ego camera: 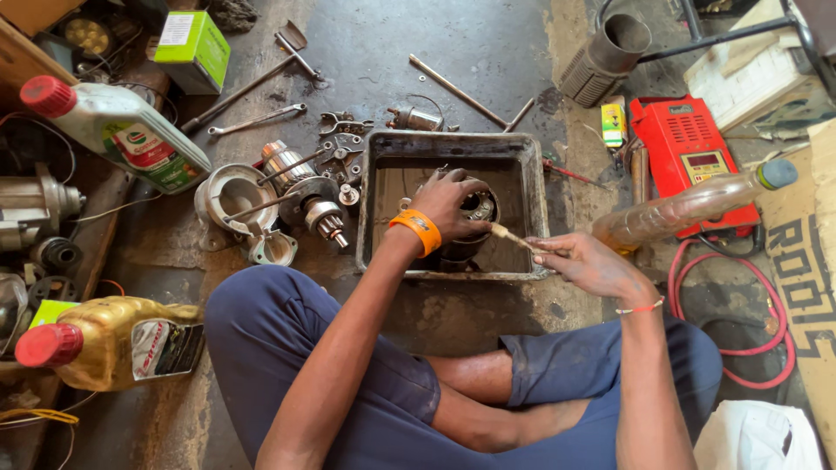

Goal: The person scrubs a cylindrical mechanical part with a brush while it sits in a tray of dark liquid. The person rotates the part to clean different sides and occasionally dips the brush into the liquid.

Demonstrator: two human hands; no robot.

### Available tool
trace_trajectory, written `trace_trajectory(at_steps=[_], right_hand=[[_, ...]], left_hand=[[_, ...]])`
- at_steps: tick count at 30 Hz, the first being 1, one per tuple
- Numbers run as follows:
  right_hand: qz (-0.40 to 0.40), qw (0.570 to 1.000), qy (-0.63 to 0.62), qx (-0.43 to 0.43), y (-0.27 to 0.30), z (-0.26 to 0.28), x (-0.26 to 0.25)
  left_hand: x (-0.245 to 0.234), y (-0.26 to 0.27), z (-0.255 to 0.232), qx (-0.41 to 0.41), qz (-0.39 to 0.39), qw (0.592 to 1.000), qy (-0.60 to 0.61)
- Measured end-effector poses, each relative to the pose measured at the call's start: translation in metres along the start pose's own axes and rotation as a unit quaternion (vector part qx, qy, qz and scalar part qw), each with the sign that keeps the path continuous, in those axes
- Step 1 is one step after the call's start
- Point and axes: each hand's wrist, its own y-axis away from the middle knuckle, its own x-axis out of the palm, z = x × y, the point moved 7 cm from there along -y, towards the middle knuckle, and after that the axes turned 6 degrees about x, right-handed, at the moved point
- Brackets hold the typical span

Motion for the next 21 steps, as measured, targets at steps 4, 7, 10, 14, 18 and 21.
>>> trace_trajectory(at_steps=[4, 7, 10, 14, 18, 21], right_hand=[[-0.051, 0.995, 0.078, -0.020, -0.002, 0.000, -0.006], [0.021, 0.993, 0.077, -0.081, 0.001, 0.008, 0.006], [0.067, 0.994, 0.073, -0.053, 0.000, 0.003, 0.011], [0.088, 0.993, -0.082, -0.009, -0.004, -0.012, 0.011], [0.072, 0.991, -0.093, -0.056, -0.018, -0.014, 0.013], [0.051, 0.991, -0.112, -0.056, -0.022, -0.016, 0.009]], left_hand=[[0.003, 0.001, 0.003, 0.040, -0.016, 0.999, 0.012], [0.004, 0.001, 0.004, 0.045, -0.021, 0.999, 0.017], [0.005, -0.002, 0.008, 0.034, -0.016, 0.999, 0.025], [0.008, 0.001, 0.007, 0.054, -0.039, 0.998, 0.014], [0.011, 0.003, 0.012, 0.029, -0.022, 0.999, 0.018], [0.007, 0.005, 0.008, 0.061, -0.044, 0.996, 0.046]])
